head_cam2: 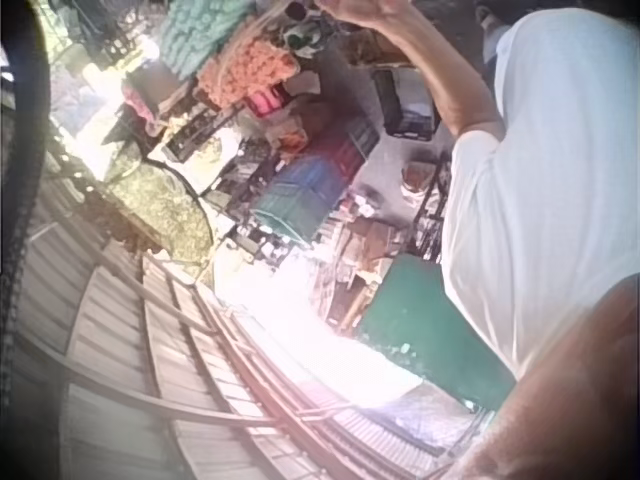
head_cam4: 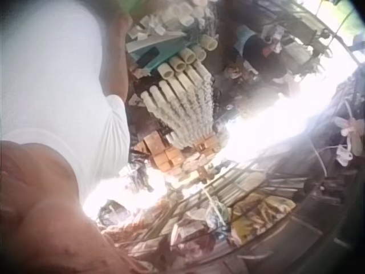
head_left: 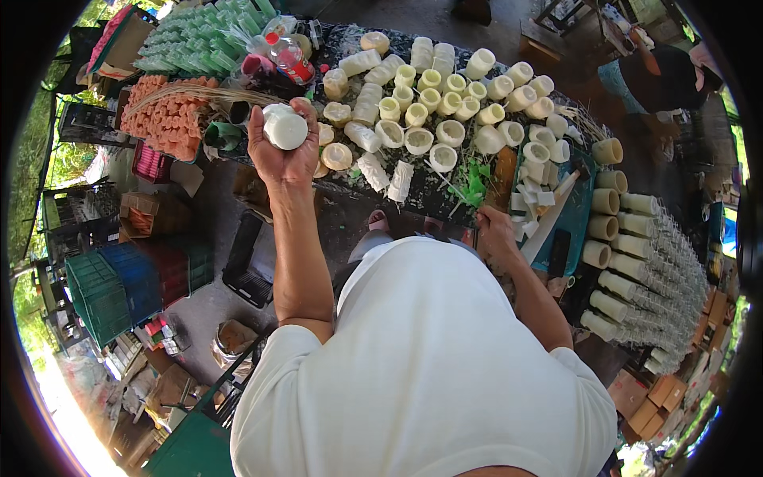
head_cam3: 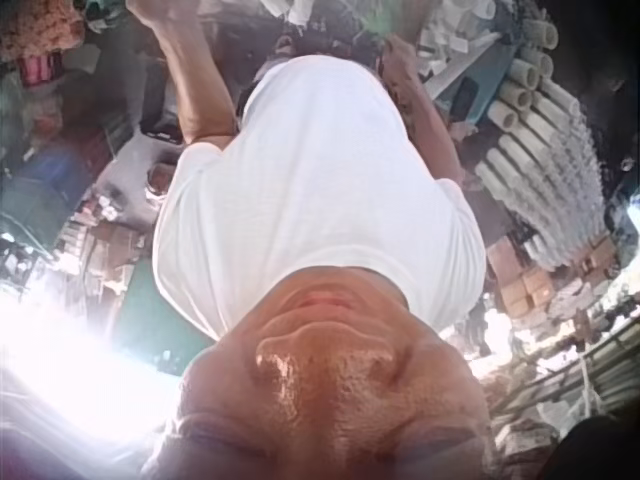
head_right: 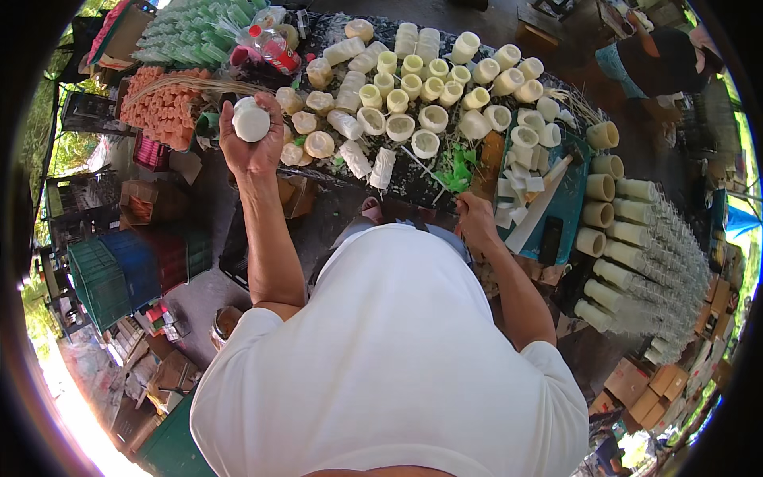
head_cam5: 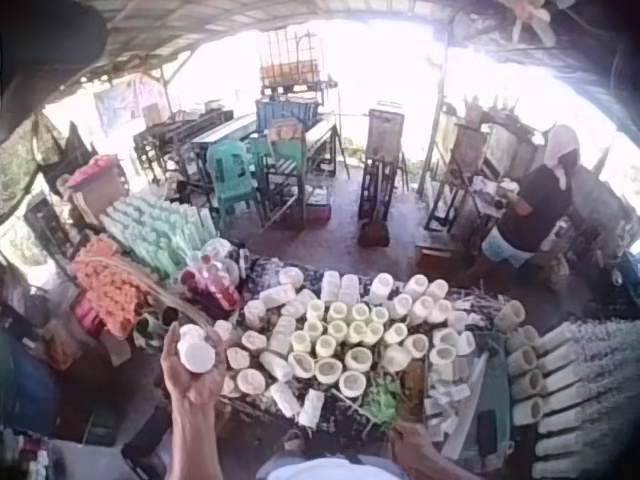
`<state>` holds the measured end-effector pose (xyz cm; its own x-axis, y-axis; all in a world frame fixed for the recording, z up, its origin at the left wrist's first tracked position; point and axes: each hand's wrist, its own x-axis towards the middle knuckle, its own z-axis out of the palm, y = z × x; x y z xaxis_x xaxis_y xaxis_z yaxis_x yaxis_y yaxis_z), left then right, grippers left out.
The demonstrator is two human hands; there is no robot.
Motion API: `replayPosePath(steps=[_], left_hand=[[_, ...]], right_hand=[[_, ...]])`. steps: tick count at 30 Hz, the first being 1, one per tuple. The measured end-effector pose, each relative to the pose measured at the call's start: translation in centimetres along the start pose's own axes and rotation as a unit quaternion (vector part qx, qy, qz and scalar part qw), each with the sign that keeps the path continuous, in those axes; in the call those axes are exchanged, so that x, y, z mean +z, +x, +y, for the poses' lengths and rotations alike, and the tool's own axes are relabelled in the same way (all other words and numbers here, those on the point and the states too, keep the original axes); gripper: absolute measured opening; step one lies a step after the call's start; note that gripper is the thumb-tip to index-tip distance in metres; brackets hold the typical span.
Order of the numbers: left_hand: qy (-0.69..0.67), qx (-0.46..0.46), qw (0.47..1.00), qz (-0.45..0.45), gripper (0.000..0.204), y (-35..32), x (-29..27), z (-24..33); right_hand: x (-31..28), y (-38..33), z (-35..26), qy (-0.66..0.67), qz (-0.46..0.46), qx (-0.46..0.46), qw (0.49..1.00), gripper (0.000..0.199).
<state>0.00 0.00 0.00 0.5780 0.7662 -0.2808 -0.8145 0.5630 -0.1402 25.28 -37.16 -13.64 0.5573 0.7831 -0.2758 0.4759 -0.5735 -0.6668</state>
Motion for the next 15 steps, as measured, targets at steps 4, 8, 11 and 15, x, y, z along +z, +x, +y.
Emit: replayPosePath(steps=[4, 8, 11, 15], left_hand=[[0.034, -0.025, 0.999, 0.027, 0.040, -0.9, -2.0, -2.2], [0.148, -0.005, 0.986, 0.073, 0.040, -1.4, -3.3, -2.3], [0.187, -0.030, 0.976, 0.111, 0.041, -2.3, -5.0, -4.1], [0.231, -0.064, 0.961, 0.137, 0.040, -2.7, -6.1, -5.7]], right_hand=[[3.9, -1.5, 6.3, -0.020, 0.065, 0.023, 0.997, 0.017], [8.0, 0.6, 5.9, 0.013, 0.101, 0.012, 0.995, 0.014], [9.0, 0.6, 5.8, 0.002, 0.092, 0.028, 0.995, 0.014], [9.9, 2.3, 5.4, -0.108, 0.018, 0.026, 0.994, 0.014]])
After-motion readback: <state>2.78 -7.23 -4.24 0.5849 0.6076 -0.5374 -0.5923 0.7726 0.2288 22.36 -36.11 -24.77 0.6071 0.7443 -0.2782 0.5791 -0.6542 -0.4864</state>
